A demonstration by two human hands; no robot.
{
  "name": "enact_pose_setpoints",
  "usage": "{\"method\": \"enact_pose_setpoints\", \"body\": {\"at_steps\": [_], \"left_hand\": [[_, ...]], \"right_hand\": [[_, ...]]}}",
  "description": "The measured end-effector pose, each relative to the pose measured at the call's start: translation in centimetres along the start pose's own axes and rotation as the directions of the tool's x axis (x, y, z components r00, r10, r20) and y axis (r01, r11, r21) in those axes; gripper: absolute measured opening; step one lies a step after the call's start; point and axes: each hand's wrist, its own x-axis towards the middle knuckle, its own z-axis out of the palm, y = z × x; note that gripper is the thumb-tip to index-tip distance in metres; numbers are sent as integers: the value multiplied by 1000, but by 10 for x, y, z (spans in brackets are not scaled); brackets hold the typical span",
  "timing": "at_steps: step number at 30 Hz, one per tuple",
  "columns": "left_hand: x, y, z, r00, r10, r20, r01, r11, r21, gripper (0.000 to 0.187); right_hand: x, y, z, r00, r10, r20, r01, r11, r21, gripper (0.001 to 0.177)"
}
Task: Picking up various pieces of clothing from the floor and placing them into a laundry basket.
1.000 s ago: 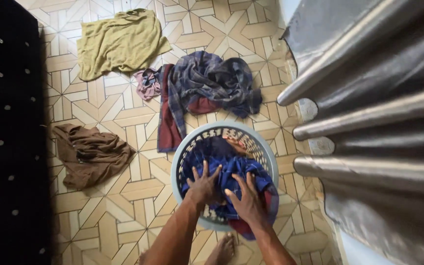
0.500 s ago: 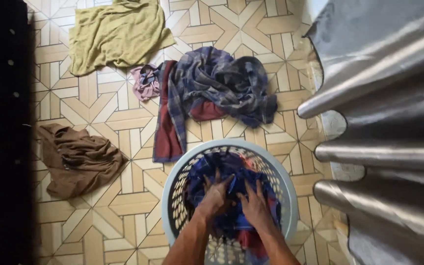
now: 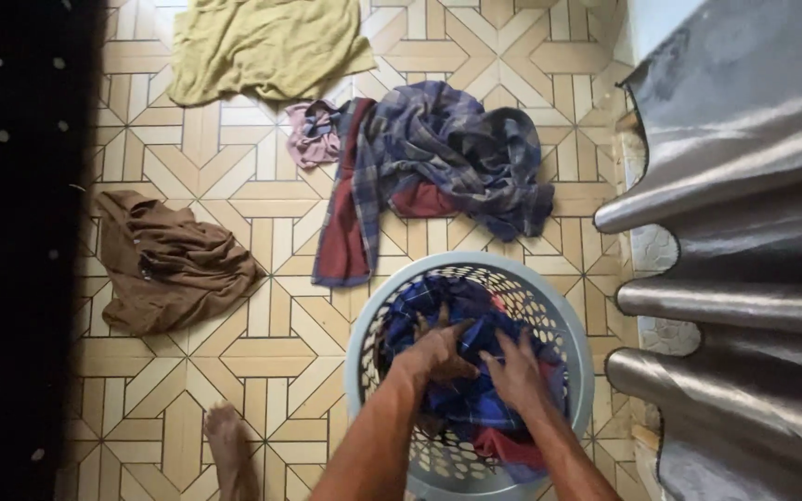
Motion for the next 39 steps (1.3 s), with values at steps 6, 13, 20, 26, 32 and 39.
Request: {"method": "enact_pose_setpoints", "body": {"at_steps": [6, 13, 20, 26, 32, 39], "left_hand": [[-55, -16, -120, 929, 261, 263, -68, 818, -571, 82], [-154, -188, -221, 986, 165, -9, -92, 502, -860, 62], [-169, -482, -168, 934, -259, -245, -22, 643, -765, 52], [-203, -551, -173, 804, -567, -181, 550, 824, -137, 50], [-170, -597, -133, 822, -554, -127, 559, 829, 5, 59], [-161, -614, -135, 896, -169, -411, 220, 972, 79, 24]], "right_hand": [[-40, -128, -53, 849, -101, -519, 116, 993, -2, 24], [1, -340, 60, 810, -266, -522, 375, 920, 113, 16], [54, -468, 260, 888, -452, 84, 402, 853, 333, 27], [73, -528, 350, 761, -416, 497, 391, 906, 160, 36], [80, -510, 388, 757, -316, 573, 348, 936, 56, 37], [76, -479, 369, 744, -476, 469, 445, 877, 182, 64]]}}
